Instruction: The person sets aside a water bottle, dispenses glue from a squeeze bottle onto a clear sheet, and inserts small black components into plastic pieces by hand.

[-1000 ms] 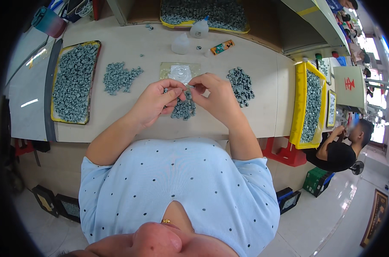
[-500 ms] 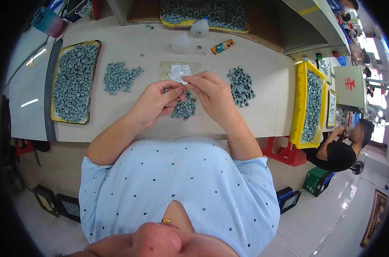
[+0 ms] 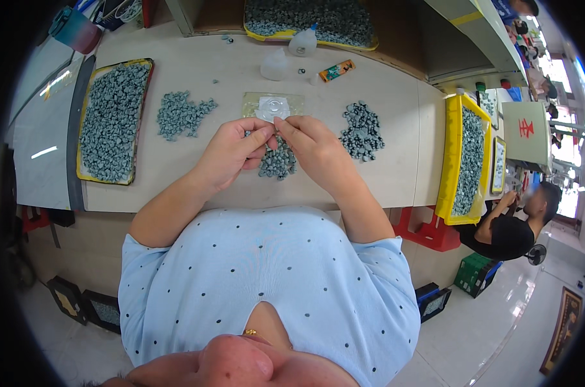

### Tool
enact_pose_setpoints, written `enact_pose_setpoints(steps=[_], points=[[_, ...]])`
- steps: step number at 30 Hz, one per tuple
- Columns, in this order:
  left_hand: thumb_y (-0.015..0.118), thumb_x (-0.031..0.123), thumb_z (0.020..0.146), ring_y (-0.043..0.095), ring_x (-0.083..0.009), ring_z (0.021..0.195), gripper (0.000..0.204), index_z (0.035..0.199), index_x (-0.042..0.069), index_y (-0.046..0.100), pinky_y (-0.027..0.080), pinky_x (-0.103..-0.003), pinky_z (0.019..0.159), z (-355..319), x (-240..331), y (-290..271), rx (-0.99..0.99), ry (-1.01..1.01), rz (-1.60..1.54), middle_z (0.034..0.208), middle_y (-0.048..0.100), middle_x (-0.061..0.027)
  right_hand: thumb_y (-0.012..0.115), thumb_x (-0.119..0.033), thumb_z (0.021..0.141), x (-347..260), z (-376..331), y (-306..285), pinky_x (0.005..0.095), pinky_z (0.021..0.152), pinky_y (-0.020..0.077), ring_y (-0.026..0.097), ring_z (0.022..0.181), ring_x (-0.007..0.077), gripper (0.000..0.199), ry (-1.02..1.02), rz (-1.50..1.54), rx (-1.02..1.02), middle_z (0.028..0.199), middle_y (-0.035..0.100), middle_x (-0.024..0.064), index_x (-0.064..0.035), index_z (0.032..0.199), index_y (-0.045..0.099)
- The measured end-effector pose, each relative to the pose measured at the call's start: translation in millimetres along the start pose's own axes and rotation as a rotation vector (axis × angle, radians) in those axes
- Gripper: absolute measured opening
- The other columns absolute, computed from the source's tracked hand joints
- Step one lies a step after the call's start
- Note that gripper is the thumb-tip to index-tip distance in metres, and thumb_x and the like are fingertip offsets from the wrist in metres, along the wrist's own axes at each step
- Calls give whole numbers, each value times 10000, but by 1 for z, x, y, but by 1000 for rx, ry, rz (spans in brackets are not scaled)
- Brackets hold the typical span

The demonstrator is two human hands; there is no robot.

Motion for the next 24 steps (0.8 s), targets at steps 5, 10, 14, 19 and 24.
enact_pose_setpoints(steps=[5, 10, 14, 19, 24], points=[[487, 109, 923, 370, -28, 536, 166, 978, -22, 573, 316, -189, 445, -2, 1, 0, -1, 7, 33, 822, 599, -49, 671, 24, 726, 2, 0, -1, 271, 599, 514, 619, 726, 197, 287, 1, 3, 18, 896, 630, 93, -39, 1006, 663], [500, 101, 911, 383, -32, 523, 174, 1004, -15, 590, 333, -187, 452, -1, 4, -7, 72, 57, 67, 860, 628, -61, 689, 16, 708, 6, 2, 1, 264, 579, 516, 619, 687, 186, 275, -10, -12, 45, 877, 637, 83, -47, 975, 672], [520, 104, 899, 394, -29, 535, 168, 993, 1, 615, 342, -188, 461, -5, 9, -12, 125, 84, 102, 831, 625, -47, 700, 5, 697, 10, 7, 3, 269, 573, 518, 621, 685, 187, 256, -77, -92, 53, 871, 639, 69, -49, 944, 665], [548, 93, 887, 341, -36, 540, 227, 1079, -25, 577, 289, -189, 459, -5, 4, -21, 147, 53, 43, 759, 503, -3, 701, -17, 700, 13, 10, 16, 281, 603, 520, 621, 730, 214, 272, -153, -210, 42, 869, 636, 65, -44, 964, 643], [561, 88, 879, 356, -35, 535, 211, 1056, -28, 566, 297, -186, 455, -7, 9, -26, 171, 124, -20, 809, 544, -37, 699, -14, 657, 13, 10, 30, 297, 617, 495, 594, 729, 211, 353, -229, -297, -33, 885, 613, 61, -34, 1003, 628]])
Point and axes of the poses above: each hand's wrist, its own z-axis towards the middle knuckle, its own y-axis out of the palm, x = y × z, the point moved 8 cm from there along z, towards the middle knuckle
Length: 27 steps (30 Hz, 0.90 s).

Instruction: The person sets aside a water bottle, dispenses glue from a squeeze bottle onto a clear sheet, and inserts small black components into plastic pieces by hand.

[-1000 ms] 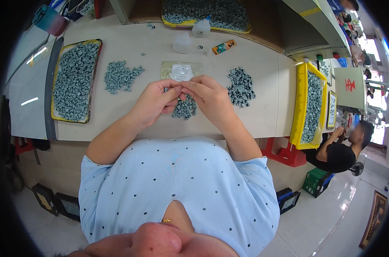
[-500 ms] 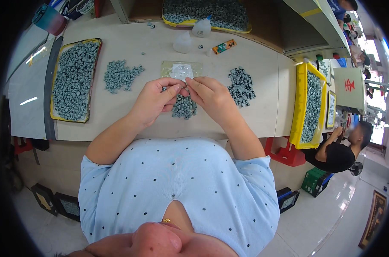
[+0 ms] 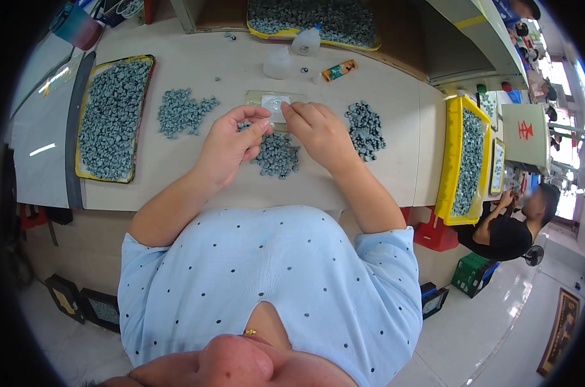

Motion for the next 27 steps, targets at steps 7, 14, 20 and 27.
enact_pose_setpoints(steps=[7, 14, 20, 27], points=[[596, 97, 863, 411, -28, 545, 170, 997, -7, 582, 349, -160, 476, 2, 7, -7, 44, 48, -3, 842, 598, -34, 700, -5, 626, -1, 2, 4, 301, 604, 481, 581, 724, 215, 387, -12, -12, -21, 881, 608, 64, -25, 1005, 625], [588, 72, 867, 367, -25, 537, 220, 1070, -6, 556, 290, -172, 442, 4, 1, -5, 11, 10, -30, 919, 596, -76, 646, 25, 767, 24, -6, -2, 230, 606, 476, 583, 665, 121, 254, 444, 517, 170, 846, 631, 70, 14, 1019, 622], [591, 77, 868, 372, -27, 551, 221, 1070, 7, 536, 293, -173, 449, 6, 1, -2, 6, 1, -60, 932, 584, -74, 601, -27, 847, 35, -24, 19, 206, 605, 445, 558, 666, 92, 108, 849, 1113, 190, 808, 623, 76, 43, 929, 606], [527, 145, 919, 347, -34, 533, 126, 938, 20, 528, 276, -183, 437, 8, -8, 2, -56, -68, -196, 799, 529, -27, 579, -29, 863, 31, -27, 27, 203, 599, 430, 545, 670, 92, 88, 846, 1176, 165, 800, 606, 68, 47, 906, 589]])
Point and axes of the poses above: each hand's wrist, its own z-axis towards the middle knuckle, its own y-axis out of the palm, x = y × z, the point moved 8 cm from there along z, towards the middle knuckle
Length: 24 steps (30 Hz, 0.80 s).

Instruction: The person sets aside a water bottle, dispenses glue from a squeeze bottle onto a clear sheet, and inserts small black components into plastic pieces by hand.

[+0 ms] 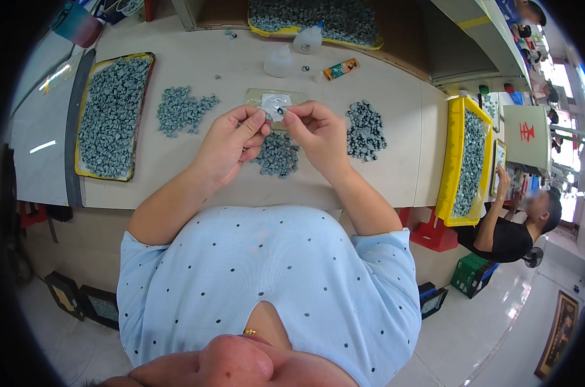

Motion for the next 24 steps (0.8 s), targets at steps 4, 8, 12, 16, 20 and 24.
enact_pose_setpoints(steps=[4, 8, 12, 16, 20, 24], points=[[486, 180, 942, 316, -37, 511, 171, 884, 21, 509, 254, -190, 424, 1, 1, 2, -10, -33, -60, 708, 456, 8, 589, 0, 847, -2, 0, -1, 199, 610, 430, 542, 678, 87, 62, -44, -1, 15, 812, 607, 64, 41, 892, 590], [469, 205, 950, 296, -35, 498, 198, 864, 30, 502, 243, -191, 415, 3, -4, 4, -5, -42, -15, 682, 425, 25, 652, 68, 753, -39, -10, 8, 215, 562, 451, 571, 659, 122, 118, -509, -470, 72, 789, 616, 81, 23, 858, 624], [445, 230, 959, 307, -24, 521, 196, 845, 74, 474, 231, -176, 413, 3, -8, 9, -40, -73, 42, 696, 415, 35, 698, 84, 672, -52, -25, 18, 241, 505, 457, 586, 632, 172, 188, -848, -711, 55, 769, 615, 103, 20, 841, 647], [443, 246, 959, 305, -24, 522, 221, 823, 74, 472, 229, -178, 408, 2, -9, 12, -47, -77, 70, 679, 407, 40, 709, 76, 658, -58, -28, 23, 248, 511, 452, 573, 620, 178, 216, -938, -745, 3, 774, 612, 96, 21, 857, 645], [456, 243, 958, 290, -37, 495, 243, 816, 50, 491, 227, -199, 397, 3, -9, 11, -30, -81, 57, 657, 418, 28, 718, 66, 644, -57, -28, 24, 259, 504, 443, 562, 607, 188, 243, -981, -773, -15, 773, 603, 96, 28, 871, 641], [465, 240, 954, 295, -37, 492, 243, 798, 55, 493, 227, -202, 391, 3, -9, 10, -20, -102, 67, 648, 415, 29, 720, 62, 636, -55, -28, 26, 266, 500, 440, 556, 597, 196, 248, -999, -786, -51, 768, 595, 103, 36, 867, 633]])
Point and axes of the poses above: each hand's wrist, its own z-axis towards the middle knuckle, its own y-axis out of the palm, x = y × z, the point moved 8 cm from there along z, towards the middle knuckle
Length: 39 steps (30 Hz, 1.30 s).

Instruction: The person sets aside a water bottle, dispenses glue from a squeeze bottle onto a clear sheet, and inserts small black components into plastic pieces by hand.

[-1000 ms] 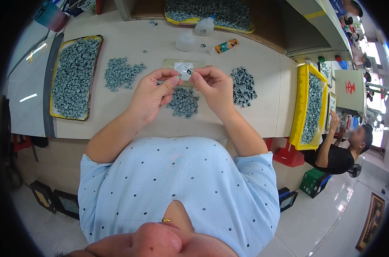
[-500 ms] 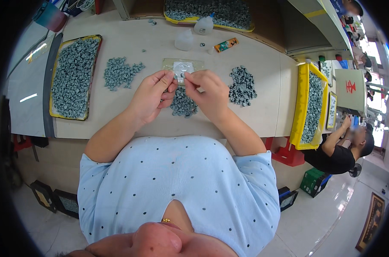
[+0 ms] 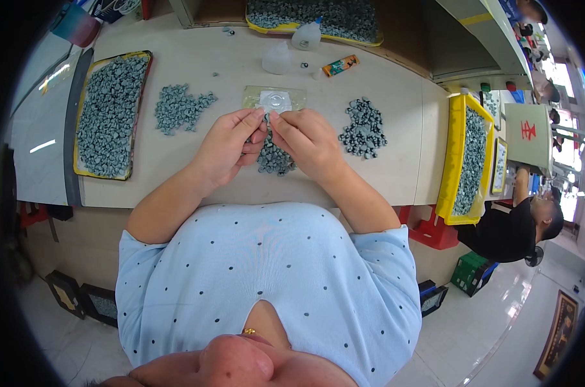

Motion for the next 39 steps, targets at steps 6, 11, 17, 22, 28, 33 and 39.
enact_pose_setpoints(steps=[6, 11, 17, 22, 28, 33, 39], points=[[475, 256, 948, 294, -18, 498, 221, 831, 71, 502, 221, -179, 403, 0, -2, -5, 15, 52, 78, 643, 395, 54, 714, 78, 622, 0, -4, 5, 266, 494, 445, 560, 580, 203, 223, -51, 50, 32, 750, 591, 103, 38, 826, 634], [481, 265, 947, 290, -11, 499, 223, 849, 67, 516, 211, -181, 408, -3, 1, -1, 48, 121, 164, 653, 404, 53, 715, 84, 609, 3, -11, 3, 260, 499, 457, 573, 583, 193, 220, -13, 105, 76, 743, 598, 96, 26, 806, 637], [485, 279, 945, 274, -10, 465, 267, 793, 66, 536, 210, -183, 399, -6, 10, 9, 43, 96, 328, 617, 410, 61, 708, 82, 633, 10, -7, -13, 239, 509, 486, 590, 599, 164, 198, 161, 148, 42, 746, 613, 86, 6, 803, 641], [544, 313, 907, 381, -26, 489, 322, 753, 35, 596, 304, -188, 410, -6, 38, -10, 202, 235, 371, 617, 484, 44, 683, 64, 672, 29, -13, -11, 249, 528, 496, 604, 623, 172, 165, 414, 307, -232, 757, 621, 79, -8, 816, 646], [638, 194, 815, 513, -145, 535, 161, 859, 43, 674, 416, -278, 497, -4, 44, -6, 249, 456, 1013, 687, 573, -52, 680, -74, 735, 19, -23, 2, 319, 627, 503, 605, 691, 258, 100, 343, 240, -490, 776, 630, 96, -27, 821, 665], [644, 129, 755, 580, -281, 712, 141, 882, 92, 694, 464, -358, 631, -6, 38, 22, 157, 652, 1392, 766, 603, -114, 674, -63, 761, 31, -21, -14, 276, 591, 487, 598, 657, 209, 113, 369, 213, -426, 787, 637, 80, -34, 870, 681], [644, 127, 739, 581, -287, 723, 155, 882, 113, 704, 468, -370, 637, -2, 34, 21, 135, 700, 1473, 747, 596, -108, 662, -25, 770, 56, -22, -41, 234, 553, 460, 569, 622, 155, 111, 470, 105, -332, 771, 628, 70, -21, 880, 677]])
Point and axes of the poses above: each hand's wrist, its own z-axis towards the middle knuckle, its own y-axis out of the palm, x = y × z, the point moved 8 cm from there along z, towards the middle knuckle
